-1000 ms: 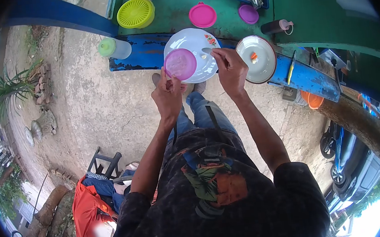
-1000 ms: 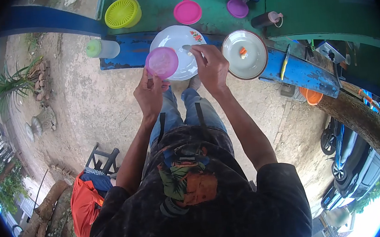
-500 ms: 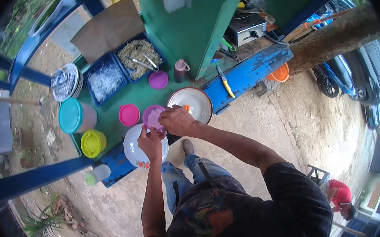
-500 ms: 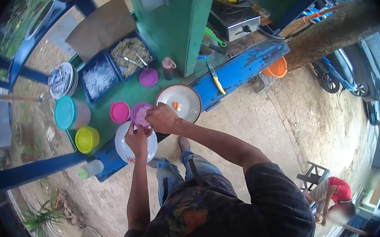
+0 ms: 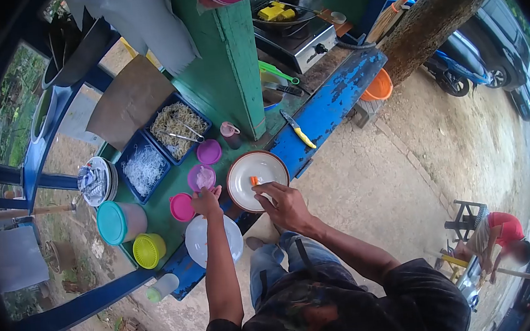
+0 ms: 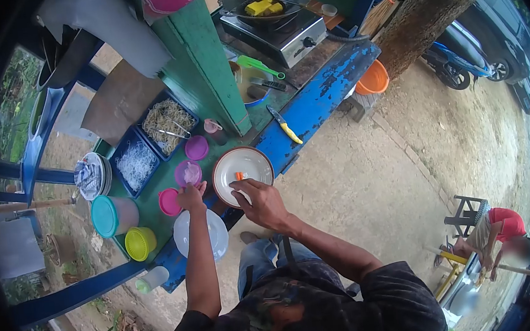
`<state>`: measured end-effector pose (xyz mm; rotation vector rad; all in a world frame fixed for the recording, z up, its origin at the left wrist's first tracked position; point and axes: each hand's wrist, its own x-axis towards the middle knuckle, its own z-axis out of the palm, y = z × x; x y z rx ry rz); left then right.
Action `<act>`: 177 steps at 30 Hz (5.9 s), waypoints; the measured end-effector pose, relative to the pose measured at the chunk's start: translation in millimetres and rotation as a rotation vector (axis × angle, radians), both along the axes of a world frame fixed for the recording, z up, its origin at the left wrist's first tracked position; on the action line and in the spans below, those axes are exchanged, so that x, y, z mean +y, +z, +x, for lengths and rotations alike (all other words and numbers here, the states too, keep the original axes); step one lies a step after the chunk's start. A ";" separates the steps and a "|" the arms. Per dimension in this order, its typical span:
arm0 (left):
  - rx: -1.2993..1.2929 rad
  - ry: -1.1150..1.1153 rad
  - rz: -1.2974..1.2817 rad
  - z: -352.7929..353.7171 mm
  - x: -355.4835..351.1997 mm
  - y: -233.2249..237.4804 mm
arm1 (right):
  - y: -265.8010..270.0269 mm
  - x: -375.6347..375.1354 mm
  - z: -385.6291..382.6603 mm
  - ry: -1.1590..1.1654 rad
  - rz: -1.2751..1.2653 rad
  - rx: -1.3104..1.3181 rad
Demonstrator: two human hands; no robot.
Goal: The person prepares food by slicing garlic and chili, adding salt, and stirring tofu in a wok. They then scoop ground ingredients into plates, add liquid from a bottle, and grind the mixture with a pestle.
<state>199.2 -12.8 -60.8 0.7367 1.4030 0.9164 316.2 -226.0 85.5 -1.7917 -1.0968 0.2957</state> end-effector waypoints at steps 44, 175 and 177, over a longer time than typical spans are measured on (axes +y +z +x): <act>1.554 -0.817 0.113 126.9 99.8 -18.5 | -55.3 -142.9 339.0 -0.426 -0.212 0.448; 0.538 -0.342 -0.384 -84.5 -464.1 -104.4 | 133.3 195.9 660.6 -0.259 -0.550 -0.481; 0.571 -0.405 -0.359 -78.7 -453.6 -83.4 | 136.6 192.1 653.8 -0.269 -0.448 -0.446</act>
